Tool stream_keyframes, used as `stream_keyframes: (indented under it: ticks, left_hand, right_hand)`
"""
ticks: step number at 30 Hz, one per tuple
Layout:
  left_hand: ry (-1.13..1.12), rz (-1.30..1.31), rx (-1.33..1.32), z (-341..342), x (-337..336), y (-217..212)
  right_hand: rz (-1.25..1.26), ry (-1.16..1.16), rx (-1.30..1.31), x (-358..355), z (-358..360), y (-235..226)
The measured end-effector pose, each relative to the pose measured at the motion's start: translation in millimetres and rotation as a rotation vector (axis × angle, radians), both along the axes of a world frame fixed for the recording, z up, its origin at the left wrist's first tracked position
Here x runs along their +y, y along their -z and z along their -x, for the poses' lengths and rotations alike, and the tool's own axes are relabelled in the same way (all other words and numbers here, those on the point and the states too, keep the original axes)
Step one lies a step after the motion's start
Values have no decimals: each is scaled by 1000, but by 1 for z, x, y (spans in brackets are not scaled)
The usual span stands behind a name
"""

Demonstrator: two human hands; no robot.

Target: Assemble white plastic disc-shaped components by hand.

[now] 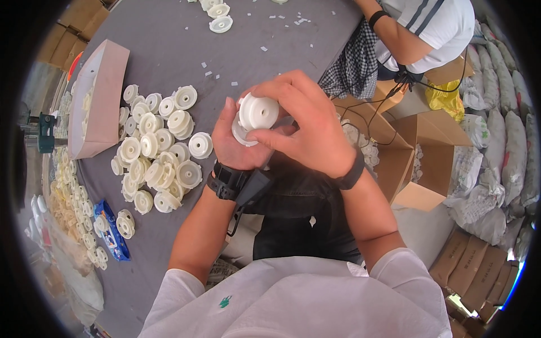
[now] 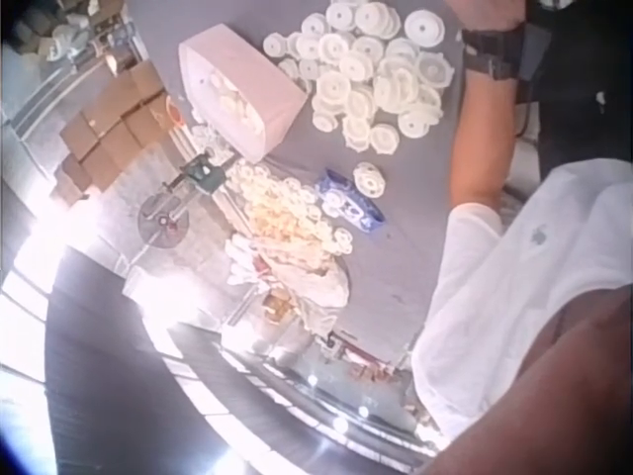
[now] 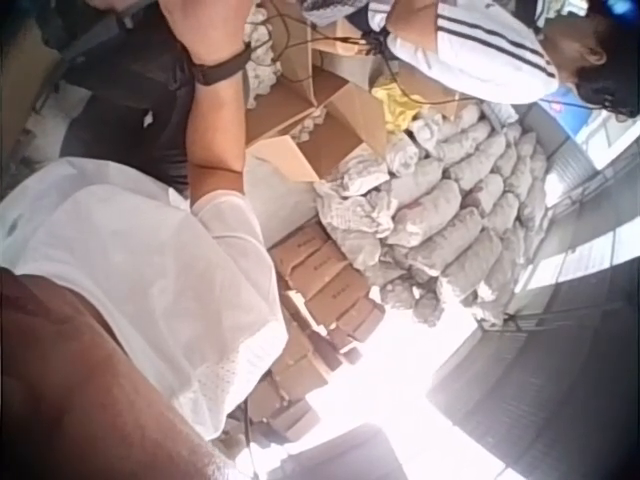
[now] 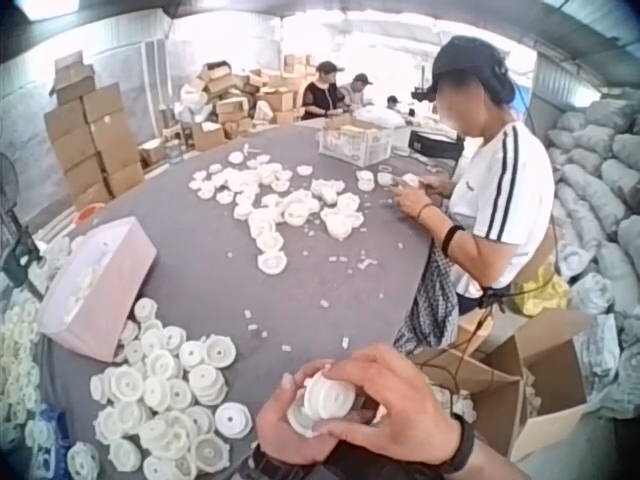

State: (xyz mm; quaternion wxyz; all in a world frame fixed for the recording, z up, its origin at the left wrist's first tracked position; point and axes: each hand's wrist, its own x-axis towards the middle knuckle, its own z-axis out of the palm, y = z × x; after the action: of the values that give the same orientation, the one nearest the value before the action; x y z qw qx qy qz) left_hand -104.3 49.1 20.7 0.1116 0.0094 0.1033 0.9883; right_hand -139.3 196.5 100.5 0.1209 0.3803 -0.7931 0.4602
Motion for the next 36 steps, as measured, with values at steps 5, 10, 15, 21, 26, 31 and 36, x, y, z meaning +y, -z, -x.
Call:
stream_keyframes:
  ticks: [5,10,15,21,26,31,36]
  left_hand:
    - [-1,40,148,5,0,11]
    - [38,10,110,6,-1,12]
    - [17,-65,12,6,-2,-1]
    - [27,-142,-50,6,-8,2]
    - [39,-116,-117,6,-8,2]
    - [101,-30,70,7,-7,10]
    - [39,-41,2,3,-2,7]
  right_hand:
    - [-56,84,-16,-1,0,0]
    - [-133,102,-155,1,1,2]
    - [-33,-51,-317,11,6,4]
    - [0,-106,-416,16,11,7]
    - [-41,-81,-343,8,5,5]
    - [-106,-33,-284,5,1,6]
    - [232,-147,-558,12,3,-3]
